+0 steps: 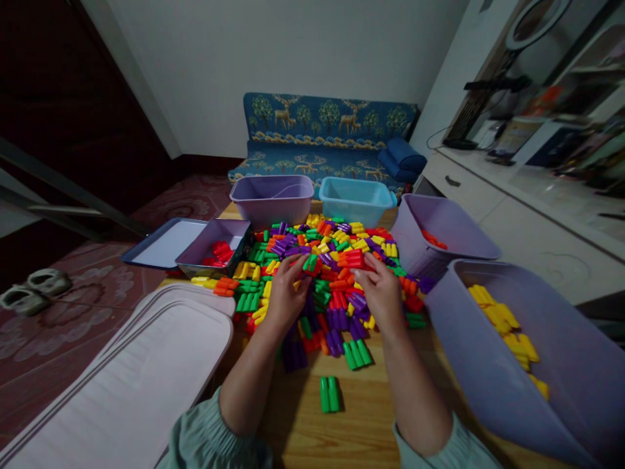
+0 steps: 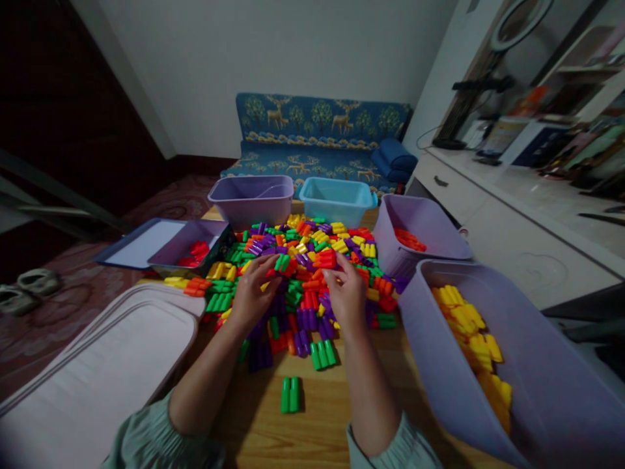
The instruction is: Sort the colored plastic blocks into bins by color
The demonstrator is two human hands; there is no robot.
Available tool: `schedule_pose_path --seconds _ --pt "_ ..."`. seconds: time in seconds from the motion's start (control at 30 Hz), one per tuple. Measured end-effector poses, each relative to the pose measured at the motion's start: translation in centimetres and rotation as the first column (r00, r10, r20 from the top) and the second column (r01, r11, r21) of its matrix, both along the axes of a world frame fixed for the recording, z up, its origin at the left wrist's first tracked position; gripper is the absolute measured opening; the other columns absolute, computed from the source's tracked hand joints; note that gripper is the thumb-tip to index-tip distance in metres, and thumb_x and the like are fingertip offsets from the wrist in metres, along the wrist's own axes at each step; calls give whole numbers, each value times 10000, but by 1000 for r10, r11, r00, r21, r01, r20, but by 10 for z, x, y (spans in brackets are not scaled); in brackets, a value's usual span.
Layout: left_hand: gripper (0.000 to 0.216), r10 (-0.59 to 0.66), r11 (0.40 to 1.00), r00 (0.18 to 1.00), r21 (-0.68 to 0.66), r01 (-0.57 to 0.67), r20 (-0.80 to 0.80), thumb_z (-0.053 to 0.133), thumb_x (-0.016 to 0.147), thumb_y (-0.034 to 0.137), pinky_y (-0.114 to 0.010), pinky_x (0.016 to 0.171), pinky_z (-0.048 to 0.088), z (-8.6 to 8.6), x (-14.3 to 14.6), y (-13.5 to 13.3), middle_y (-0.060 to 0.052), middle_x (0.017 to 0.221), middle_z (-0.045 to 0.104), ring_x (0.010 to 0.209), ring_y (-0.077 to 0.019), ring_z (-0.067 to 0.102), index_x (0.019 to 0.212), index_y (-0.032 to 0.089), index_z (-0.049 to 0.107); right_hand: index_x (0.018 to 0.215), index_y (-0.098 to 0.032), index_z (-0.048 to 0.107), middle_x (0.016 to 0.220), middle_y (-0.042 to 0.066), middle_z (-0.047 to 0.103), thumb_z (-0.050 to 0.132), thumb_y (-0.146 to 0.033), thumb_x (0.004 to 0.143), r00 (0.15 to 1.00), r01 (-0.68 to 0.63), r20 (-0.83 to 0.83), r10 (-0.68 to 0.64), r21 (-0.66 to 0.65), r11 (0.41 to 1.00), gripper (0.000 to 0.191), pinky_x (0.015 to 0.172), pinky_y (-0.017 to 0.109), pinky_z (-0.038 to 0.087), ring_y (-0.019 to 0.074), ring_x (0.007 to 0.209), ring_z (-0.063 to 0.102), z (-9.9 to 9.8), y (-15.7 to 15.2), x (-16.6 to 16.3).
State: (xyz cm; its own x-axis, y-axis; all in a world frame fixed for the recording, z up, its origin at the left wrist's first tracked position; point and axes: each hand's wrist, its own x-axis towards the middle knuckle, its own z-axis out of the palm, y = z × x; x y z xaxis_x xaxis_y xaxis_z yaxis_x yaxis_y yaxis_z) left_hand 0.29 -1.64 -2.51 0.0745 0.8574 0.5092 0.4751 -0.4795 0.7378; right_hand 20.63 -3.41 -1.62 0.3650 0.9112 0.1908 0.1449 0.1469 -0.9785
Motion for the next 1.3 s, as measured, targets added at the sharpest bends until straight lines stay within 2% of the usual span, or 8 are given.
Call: schedule_pose_path --seconds 0.2,0.37,0.53,0.73,1.03,1.1,1.2,1.3 --pt "238 -154 988 954 -33 150 -257 606 832 183 -347 810 529 8 4 -7 -72 973 691 905 -209 637 1040 215 717 1014 -181 696 1038 92 720 635 -281 773 933 -57 353 74 -59 997 268 704 324 547 184 754 679 7 -6 -3" --pt "542 -250 967 819 -100 232 -516 567 710 46 -421 929 476 8 15 -16 -113 1176 661 1068 -275 568 1228 189 634 1052 -198 701 939 68 728 613 -195 790 707 -117 665 241 -226 967 276 739 330 525 191 747 662 10 -13 -19" --pt "606 -213 977 805 -94 194 -554 500 687 8 -438 975 436 -1 23 -20 -118 1252 613 1136 -274 518 1259 182 600 1189 -226 660 1131 81 697 550 -130 812 514 -90 820 251 -240 967 405 861 351 492 229 961 653 11 -19 -31" --pt "435 -160 987 823 -93 130 -545 566 744 104 -414 907 457 -8 23 -16 -109 1097 637 1035 -269 546 1160 199 651 1232 -248 641 1133 71 687 537 -114 809 453 -84 858 243 -230 970 456 954 381 426 253 1078 582 9 -21 -37" --pt "406 -154 988 866 -91 125 -475 579 794 103 -421 883 467 -9 19 -12 -119 1043 668 1004 -272 572 1191 166 638 1177 -218 661 1124 80 688 558 -151 824 533 -84 822 199 -183 980 374 975 420 416 267 1087 573 6 -17 -36" --pt "362 -135 991 930 -64 120 -341 596 813 142 -405 883 473 -7 18 -11 -114 1047 660 1001 -257 587 1171 175 643 1158 -197 664 1127 91 686 554 -161 830 626 -95 762 164 -134 986 347 995 417 421 257 1081 585 6 -16 -36" --pt "312 -91 993 996 -75 92 15 607 841 214 -358 905 482 -2 20 -11 -87 1093 658 1034 -219 604 1151 199 631 1162 -187 647 1135 96 684 547 -228 857 840 -122 524 141 -72 990 324 941 380 480 226 1013 629 4 -14 -36" --pt "336 -42 954 931 -262 145 362 617 849 340 -304 808 519 2 23 -12 -54 1029 679 911 -179 643 1154 200 608 1180 -191 630 1079 86 701 516 -341 894 949 -192 242 204 -71 979 343 818 337 533 202 905 666 3 -14 -40"
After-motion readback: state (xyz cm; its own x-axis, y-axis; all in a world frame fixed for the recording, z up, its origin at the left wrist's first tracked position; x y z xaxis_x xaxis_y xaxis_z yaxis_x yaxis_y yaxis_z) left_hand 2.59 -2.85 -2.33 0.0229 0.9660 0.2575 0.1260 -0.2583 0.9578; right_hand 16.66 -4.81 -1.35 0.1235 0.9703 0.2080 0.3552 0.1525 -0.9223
